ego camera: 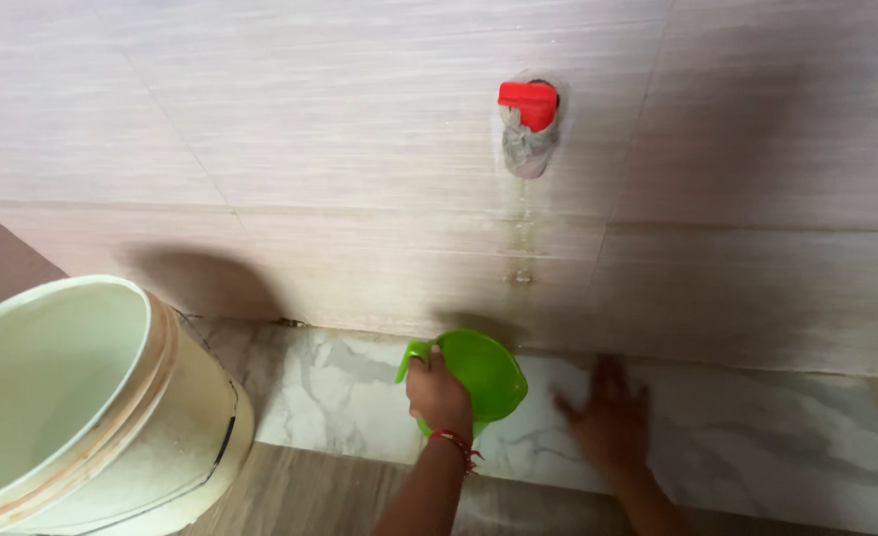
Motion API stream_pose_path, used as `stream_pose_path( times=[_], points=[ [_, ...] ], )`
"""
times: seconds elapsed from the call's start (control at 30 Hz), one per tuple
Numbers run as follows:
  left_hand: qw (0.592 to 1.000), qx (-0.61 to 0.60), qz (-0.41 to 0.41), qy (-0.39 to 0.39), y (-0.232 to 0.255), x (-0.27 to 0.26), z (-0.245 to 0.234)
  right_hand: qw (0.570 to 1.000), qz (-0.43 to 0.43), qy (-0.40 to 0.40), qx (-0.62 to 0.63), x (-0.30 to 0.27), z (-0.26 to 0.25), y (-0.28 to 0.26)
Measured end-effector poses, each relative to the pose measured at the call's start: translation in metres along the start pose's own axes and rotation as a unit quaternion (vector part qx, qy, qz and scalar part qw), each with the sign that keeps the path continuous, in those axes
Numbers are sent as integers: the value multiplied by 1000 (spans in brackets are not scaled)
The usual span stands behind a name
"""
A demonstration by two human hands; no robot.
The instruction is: The person wipes bathroom wall and floor tiles by hand, using water from a mug and a bucket.
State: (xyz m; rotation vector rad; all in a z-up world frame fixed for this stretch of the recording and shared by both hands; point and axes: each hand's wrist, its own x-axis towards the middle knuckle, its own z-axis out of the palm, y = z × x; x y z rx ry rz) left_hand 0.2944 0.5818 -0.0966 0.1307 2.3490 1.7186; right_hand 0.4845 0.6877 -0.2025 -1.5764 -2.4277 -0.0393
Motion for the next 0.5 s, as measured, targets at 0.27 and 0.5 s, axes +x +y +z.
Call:
stream_pose_path(
  times=[0.27,0.5],
  points=[
    [996,72,57,7,-11,1,24,1000,12,-7,-18,3,15,-23],
    [992,85,85,24,-13,-1,25,998,-59,-34,4,2,-3,-3]
  ],
)
